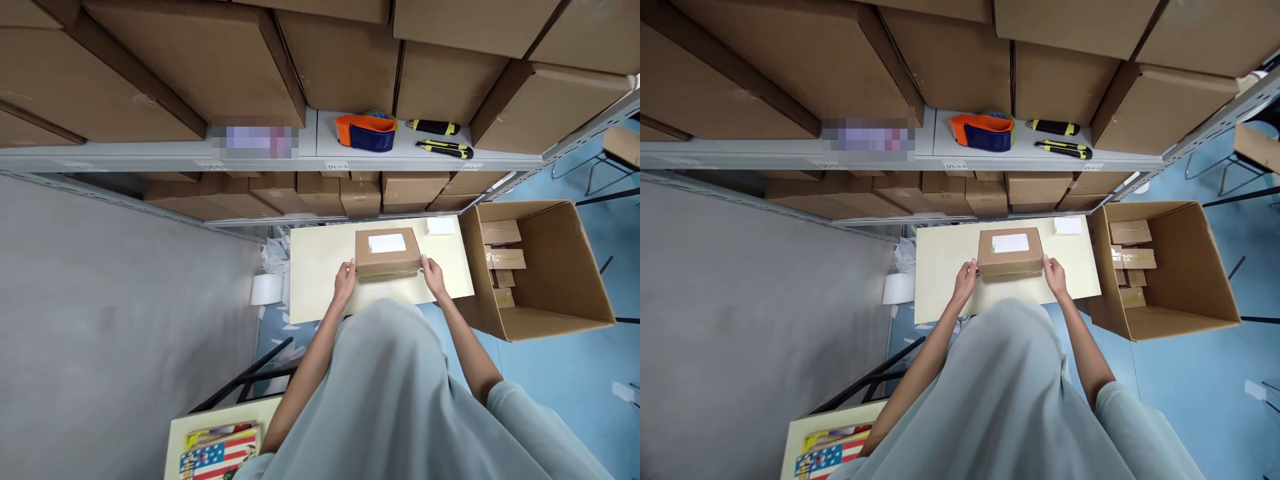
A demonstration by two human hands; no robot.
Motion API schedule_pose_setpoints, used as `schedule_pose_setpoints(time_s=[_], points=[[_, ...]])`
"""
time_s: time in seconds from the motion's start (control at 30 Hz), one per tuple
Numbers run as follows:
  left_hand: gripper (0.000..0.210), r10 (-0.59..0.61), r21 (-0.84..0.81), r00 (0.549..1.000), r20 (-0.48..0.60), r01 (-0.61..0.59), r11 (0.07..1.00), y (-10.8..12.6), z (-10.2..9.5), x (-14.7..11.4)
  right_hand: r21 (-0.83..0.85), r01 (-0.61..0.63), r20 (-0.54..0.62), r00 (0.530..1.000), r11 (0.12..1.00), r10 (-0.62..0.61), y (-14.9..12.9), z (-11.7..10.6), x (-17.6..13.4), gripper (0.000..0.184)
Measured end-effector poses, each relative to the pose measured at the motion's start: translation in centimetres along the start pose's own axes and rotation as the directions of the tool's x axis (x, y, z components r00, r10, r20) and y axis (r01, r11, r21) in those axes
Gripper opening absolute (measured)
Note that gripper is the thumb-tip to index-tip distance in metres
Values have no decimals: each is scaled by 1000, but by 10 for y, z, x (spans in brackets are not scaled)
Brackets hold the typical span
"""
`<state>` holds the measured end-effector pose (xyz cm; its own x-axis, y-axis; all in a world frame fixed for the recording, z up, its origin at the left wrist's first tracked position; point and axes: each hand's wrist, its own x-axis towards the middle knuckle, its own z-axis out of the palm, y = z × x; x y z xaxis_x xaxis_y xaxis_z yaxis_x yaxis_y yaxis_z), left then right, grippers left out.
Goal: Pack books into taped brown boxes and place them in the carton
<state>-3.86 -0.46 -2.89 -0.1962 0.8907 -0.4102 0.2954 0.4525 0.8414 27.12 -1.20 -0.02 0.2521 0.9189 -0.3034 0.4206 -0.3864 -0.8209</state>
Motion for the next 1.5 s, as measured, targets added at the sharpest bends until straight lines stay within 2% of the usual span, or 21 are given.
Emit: schedule_pose_setpoints(time_s=[0.27,0.43,0.5,0.63,0.73,0.87,1.0,1.13,1.3,1.4,1.5], points=[[68,-113,-7,992,59,114,993,-21,5,-32,1,-72,101,992,997,71,46,8,-30,77],[69,-132,18,987,90,131,991,-34,0,-24,2,-64,163,985,998,63,58,2,-28,76],[63,-123,57,992,16,122,991,-36,-4,-16,8,-52,158,986,999,50,61,-9,-21,75],[43,3,185,987,-161,27,982,-16,-6,4,4,-45,99,994,999,44,69,-44,3,73],[37,101,234,977,-188,-56,971,16,4,20,-1,-20,50,999,1000,20,77,-71,27,75],[33,187,266,974,-128,-148,953,62,35,39,-34,42,1,999,999,-42,89,-95,62,74],[30,263,297,965,26,-259,919,94,82,50,-139,154,-4,988,978,-156,96,-97,100,66],[26,346,322,914,213,-400,858,117,137,60,-253,268,53,963,930,-263,93,-79,140,49],[26,335,340,869,365,-459,821,139,199,78,-294,359,176,931,886,-319,83,-49,184,39],[29,325,348,851,412,-477,807,147,222,89,-304,370,217,924,878,-314,84,-37,203,38],[29,327,351,841,431,-491,798,150,233,96,-323,375,237,921,869,-309,90,-28,213,36]])
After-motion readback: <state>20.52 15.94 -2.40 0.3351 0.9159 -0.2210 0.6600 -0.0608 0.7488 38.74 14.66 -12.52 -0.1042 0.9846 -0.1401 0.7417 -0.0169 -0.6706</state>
